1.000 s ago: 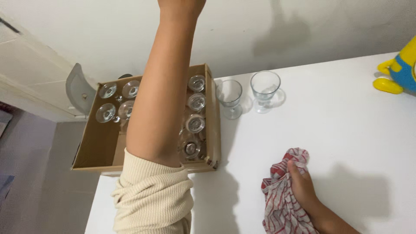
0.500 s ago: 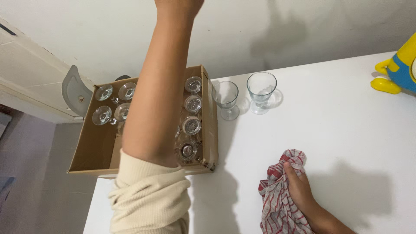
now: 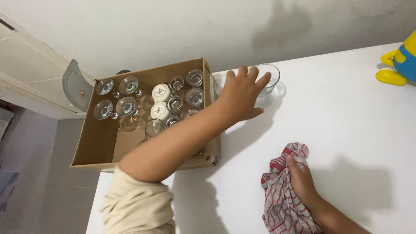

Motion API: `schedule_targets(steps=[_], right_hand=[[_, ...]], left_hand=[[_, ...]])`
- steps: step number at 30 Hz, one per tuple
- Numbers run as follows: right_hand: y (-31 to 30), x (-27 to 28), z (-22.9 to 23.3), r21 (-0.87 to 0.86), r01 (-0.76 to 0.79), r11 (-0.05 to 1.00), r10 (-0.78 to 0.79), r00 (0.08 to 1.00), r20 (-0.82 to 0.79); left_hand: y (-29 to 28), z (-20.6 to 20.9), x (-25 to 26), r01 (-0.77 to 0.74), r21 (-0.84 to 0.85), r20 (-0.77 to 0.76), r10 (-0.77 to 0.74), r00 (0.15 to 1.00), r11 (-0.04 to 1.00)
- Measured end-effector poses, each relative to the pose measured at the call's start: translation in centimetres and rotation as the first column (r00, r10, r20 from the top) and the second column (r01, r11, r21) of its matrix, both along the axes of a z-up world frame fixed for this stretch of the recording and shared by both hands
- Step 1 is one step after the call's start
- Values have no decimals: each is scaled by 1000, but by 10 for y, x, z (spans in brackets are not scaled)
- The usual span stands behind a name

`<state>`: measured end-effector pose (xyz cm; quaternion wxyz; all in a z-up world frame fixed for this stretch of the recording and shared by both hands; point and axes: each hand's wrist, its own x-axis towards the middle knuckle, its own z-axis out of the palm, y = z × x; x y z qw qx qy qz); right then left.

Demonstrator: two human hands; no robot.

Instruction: The person wipes wine glasses one at a time with a cloth and places them into a cardboard box.

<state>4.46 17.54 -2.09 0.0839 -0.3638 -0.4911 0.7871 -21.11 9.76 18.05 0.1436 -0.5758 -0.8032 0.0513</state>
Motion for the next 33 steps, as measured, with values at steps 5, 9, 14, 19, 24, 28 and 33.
schedule_targets(steps=[5,9,14,19,24,28,33], right_hand=[[-4,-3,9,-148,43,988,-54,996,-67],[1,-2,0,-50,1,999,1,999,41],[6,-1,-20,24,-4,1000,3,999,36],[8,1,-28,-4,-4,1000,4,1000,-12],[0,-4,13,-161,79,984,-104,982,-157],[4,-7,46,-330,261,907,-310,945,-107],[41,16,-12,15,298,955,-254,837,-485]], left_hand=[[46,-15,-12,-117,-101,0,117,993,988],[65,-23,-15,-164,-206,30,174,984,965],[86,-41,-28,-204,-166,63,216,974,965],[89,-41,-34,-225,-89,135,236,962,970],[67,-6,-11,-65,240,176,22,984,969],[23,31,21,20,353,292,-130,947,935],[-38,31,70,-30,428,691,-305,655,903]])
